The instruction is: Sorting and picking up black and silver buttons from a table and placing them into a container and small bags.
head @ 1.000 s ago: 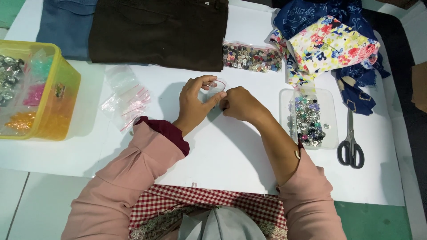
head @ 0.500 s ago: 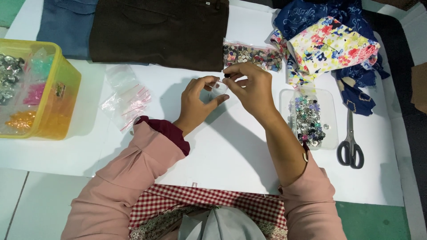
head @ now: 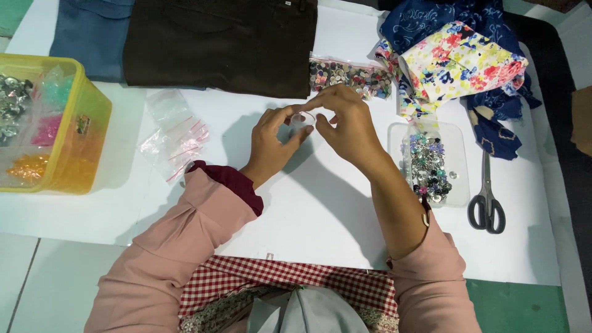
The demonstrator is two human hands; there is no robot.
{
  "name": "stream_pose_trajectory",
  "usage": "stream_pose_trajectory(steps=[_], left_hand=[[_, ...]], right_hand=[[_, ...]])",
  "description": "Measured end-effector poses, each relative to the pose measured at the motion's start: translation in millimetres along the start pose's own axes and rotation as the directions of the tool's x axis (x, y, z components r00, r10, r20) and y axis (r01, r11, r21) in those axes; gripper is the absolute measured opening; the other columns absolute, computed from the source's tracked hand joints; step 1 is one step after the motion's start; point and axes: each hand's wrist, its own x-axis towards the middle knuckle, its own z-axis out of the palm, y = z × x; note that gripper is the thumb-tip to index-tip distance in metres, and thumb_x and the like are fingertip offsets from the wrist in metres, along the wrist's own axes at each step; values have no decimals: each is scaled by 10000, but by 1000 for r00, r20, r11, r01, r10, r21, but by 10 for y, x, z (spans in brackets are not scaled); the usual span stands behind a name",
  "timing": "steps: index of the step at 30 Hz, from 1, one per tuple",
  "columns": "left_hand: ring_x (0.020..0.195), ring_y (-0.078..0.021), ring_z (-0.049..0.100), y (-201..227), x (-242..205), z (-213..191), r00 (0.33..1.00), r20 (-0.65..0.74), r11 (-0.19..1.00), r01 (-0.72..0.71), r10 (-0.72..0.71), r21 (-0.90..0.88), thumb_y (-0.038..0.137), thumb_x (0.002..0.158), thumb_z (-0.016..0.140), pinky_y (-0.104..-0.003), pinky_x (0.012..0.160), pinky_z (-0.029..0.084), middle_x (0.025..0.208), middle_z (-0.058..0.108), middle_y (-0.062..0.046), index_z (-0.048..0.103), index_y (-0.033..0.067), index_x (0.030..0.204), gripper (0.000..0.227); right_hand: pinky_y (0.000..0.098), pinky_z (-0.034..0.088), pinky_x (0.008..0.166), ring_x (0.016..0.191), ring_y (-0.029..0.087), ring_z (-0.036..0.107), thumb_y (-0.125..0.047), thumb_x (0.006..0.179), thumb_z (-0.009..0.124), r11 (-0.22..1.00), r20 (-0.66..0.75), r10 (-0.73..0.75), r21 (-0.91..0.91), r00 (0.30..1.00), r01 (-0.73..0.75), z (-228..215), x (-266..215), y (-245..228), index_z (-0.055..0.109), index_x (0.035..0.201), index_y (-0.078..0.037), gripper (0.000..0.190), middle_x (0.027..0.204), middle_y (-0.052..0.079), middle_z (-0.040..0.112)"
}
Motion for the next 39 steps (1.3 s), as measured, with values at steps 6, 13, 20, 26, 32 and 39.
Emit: stream_pose_trajectory(steps=[6,13,20,26,32,39], left_hand=[[1016,-171,634,-4,-31,-55,988,136,984,98,-78,-148,342,1097,540,-329,912,509,1206,720,-54,603,147,1415,378],[874,-112,633,30,-48,-79,961,212,901,247,-179,-357,374,1121,452,-311,818,522,1098,744,-92,485,176,1509,437],[694,-75,654,35,3,-56,950,225,879,289,-215,-380,413,1082,566,-239,647,511,882,775,-76,616,151,1353,380],[696,-82,699,142,-48,-145,949,174,886,309,-263,-345,410,1028,669,-244,632,547,841,787,-68,711,148,1195,313],[781,-173,759,199,-230,-490,935,162,901,349,-316,-259,207,957,757,-288,686,604,895,793,-68,702,122,1186,250],[779,-227,753,345,-494,-1275,970,32,970,243,-242,0,227,937,774,-306,632,615,891,771,-60,735,126,1097,193]], right_hand=[[434,613,799,1076,403,649,17,822,793,995,157,26,-99,987,-11,-26,-6,52,791,990,-62,186,1131,212,641],[474,603,849,1064,419,688,-27,878,799,998,155,57,1,986,-58,22,15,145,791,990,-72,121,1127,211,670],[290,620,708,823,192,717,-72,843,858,970,95,189,138,977,-201,165,7,301,790,984,-96,159,861,87,737],[248,588,666,764,142,694,7,853,806,923,87,228,299,970,-244,263,-14,236,734,1157,-102,330,865,92,744],[241,604,667,749,148,689,43,844,823,850,77,231,468,970,-240,378,46,51,733,1161,-32,338,852,118,713],[237,622,683,748,154,703,43,798,853,775,182,168,583,969,-244,723,241,-471,734,1134,28,357,834,131,719]])
